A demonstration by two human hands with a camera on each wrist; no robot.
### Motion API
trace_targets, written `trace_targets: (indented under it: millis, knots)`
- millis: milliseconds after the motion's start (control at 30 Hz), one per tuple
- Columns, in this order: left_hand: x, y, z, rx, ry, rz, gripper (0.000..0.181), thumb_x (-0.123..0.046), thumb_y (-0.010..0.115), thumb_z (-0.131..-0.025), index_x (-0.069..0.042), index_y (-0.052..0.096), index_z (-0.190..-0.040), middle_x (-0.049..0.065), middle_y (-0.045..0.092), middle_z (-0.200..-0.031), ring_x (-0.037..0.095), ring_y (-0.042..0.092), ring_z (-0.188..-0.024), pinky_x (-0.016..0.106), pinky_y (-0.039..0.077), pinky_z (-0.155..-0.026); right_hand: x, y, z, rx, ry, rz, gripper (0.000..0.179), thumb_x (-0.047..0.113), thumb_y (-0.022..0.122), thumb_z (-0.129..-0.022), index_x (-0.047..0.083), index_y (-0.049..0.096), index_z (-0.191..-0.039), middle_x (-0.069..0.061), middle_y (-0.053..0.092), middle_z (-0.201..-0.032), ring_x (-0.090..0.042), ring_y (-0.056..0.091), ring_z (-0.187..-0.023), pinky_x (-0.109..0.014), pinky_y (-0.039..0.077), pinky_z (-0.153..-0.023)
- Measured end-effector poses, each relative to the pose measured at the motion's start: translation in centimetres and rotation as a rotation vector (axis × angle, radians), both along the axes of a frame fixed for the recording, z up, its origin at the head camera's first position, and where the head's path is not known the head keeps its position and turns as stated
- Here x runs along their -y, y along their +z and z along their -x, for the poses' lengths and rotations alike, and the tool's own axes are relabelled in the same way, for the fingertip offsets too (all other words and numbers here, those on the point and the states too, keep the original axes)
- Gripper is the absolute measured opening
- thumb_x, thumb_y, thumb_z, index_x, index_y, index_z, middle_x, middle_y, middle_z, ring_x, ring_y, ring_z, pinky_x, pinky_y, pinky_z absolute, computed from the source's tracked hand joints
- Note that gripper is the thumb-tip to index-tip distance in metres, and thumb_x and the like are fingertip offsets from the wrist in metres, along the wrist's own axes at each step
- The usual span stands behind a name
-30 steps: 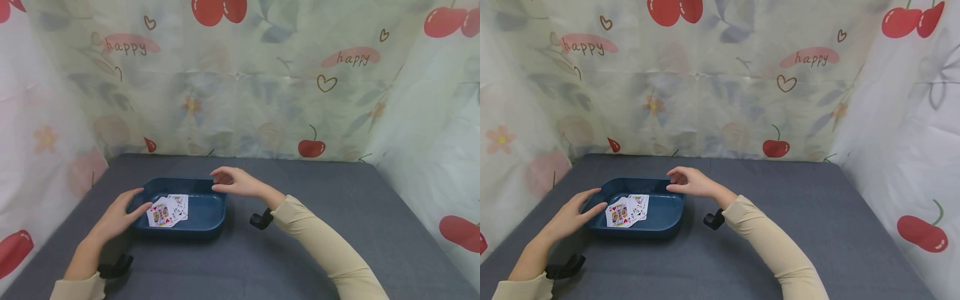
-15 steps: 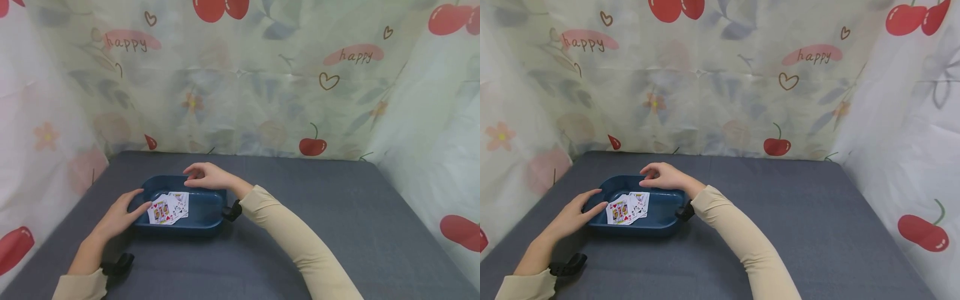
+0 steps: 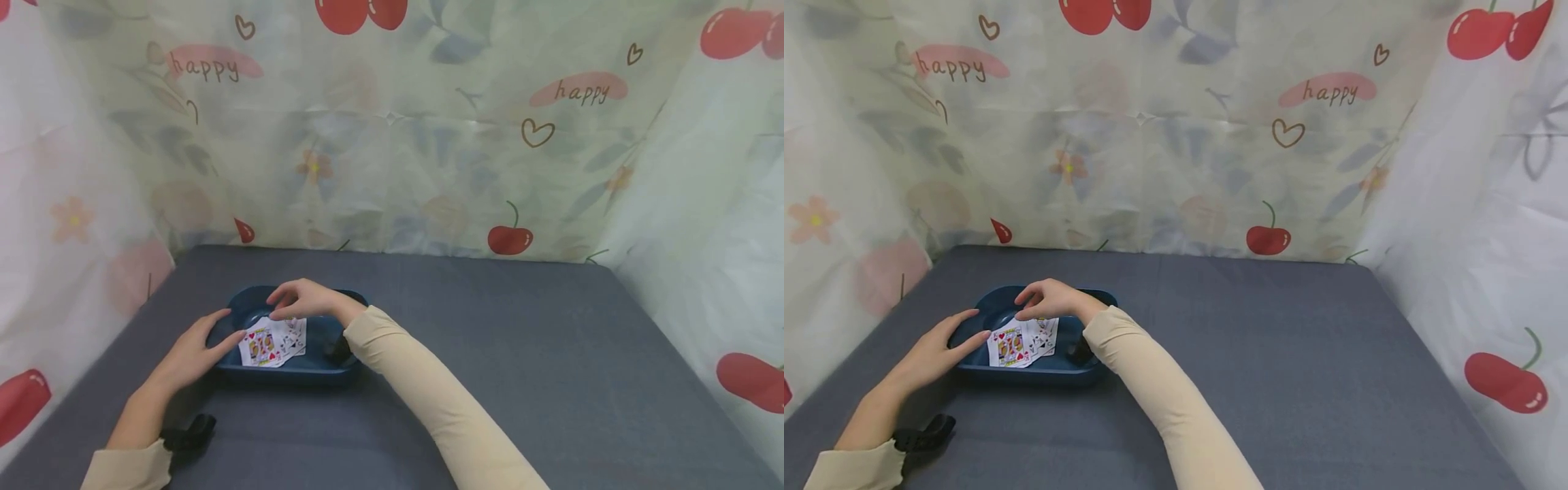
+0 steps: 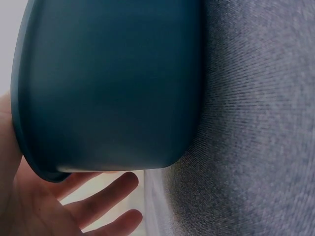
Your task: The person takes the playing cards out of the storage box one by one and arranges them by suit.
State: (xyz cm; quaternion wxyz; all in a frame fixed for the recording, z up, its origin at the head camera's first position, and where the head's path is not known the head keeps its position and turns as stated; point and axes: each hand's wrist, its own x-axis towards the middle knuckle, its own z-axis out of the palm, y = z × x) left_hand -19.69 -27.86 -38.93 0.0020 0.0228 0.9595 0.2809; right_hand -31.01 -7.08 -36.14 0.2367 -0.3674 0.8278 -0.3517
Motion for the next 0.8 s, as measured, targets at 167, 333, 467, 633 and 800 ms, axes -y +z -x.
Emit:
trace_targets:
  millis: [167, 333, 467, 633, 800]
  knots:
    - [0.1, 0.0, -0.1, -0.002, -0.002, 0.001, 0.079, -0.053, 0.048, -0.091, 0.005, 0.028, -0.142, 0.036, 0.028, -0.142, 0.053, 0.028, -0.13, 0.068, 0.025, -0.102, 1.1, -0.8, -0.1, 0.013, -0.003, -0.05, 0.04, 0.023, 0.065, -0.087, 0.01, 0.058, -0.124, -0.005, 0.065, -0.108, -0.006, 0.057, -0.088, -0.014, 0.047, -0.071]
    - [0.0, 0.1, -0.1, 0.001, -0.004, -0.003, 0.079, -0.054, 0.048, -0.091, 0.004, 0.028, -0.142, 0.036, 0.028, -0.143, 0.053, 0.027, -0.13, 0.068, 0.025, -0.102, 1.7, -1.7, -0.4, 0.034, -0.036, -0.077, 0.043, 0.019, 0.068, -0.085, 0.009, 0.058, -0.125, -0.005, 0.063, -0.105, -0.006, 0.056, -0.081, -0.015, 0.048, -0.065]
    - [0.0, 0.0, -0.2, 0.004, -0.001, -0.001, 0.079, -0.054, 0.048, -0.091, 0.004, 0.028, -0.142, 0.036, 0.027, -0.143, 0.053, 0.027, -0.13, 0.068, 0.025, -0.102, 2.1, -2.4, -0.5, 0.026, -0.057, -0.103, 0.047, 0.017, 0.071, -0.082, 0.009, 0.057, -0.125, -0.002, 0.061, -0.097, -0.006, 0.055, -0.078, -0.015, 0.047, -0.065]
    - [-0.1, 0.0, -0.2, 0.007, 0.004, 0.0, 0.08, -0.054, 0.048, -0.091, 0.004, 0.027, -0.142, 0.036, 0.027, -0.143, 0.053, 0.026, -0.13, 0.068, 0.024, -0.102, 2.3, -3.0, -0.5, -0.043, -0.067, -0.175, 0.053, 0.02, 0.075, -0.078, 0.012, 0.056, -0.127, 0.0, 0.059, -0.091, -0.006, 0.053, -0.077, -0.015, 0.043, -0.066]
    - [-0.1, 0.0, -0.1, 0.006, 0.01, -0.002, 0.08, -0.053, 0.048, -0.091, 0.005, 0.027, -0.142, 0.036, 0.026, -0.144, 0.053, 0.026, -0.131, 0.068, 0.024, -0.103, 2.3, -3.0, -0.7, -0.103, -0.081, -0.252, 0.055, 0.024, 0.078, -0.075, 0.015, 0.057, -0.126, -0.001, 0.059, -0.1, -0.008, 0.054, -0.084, -0.016, 0.044, -0.072]
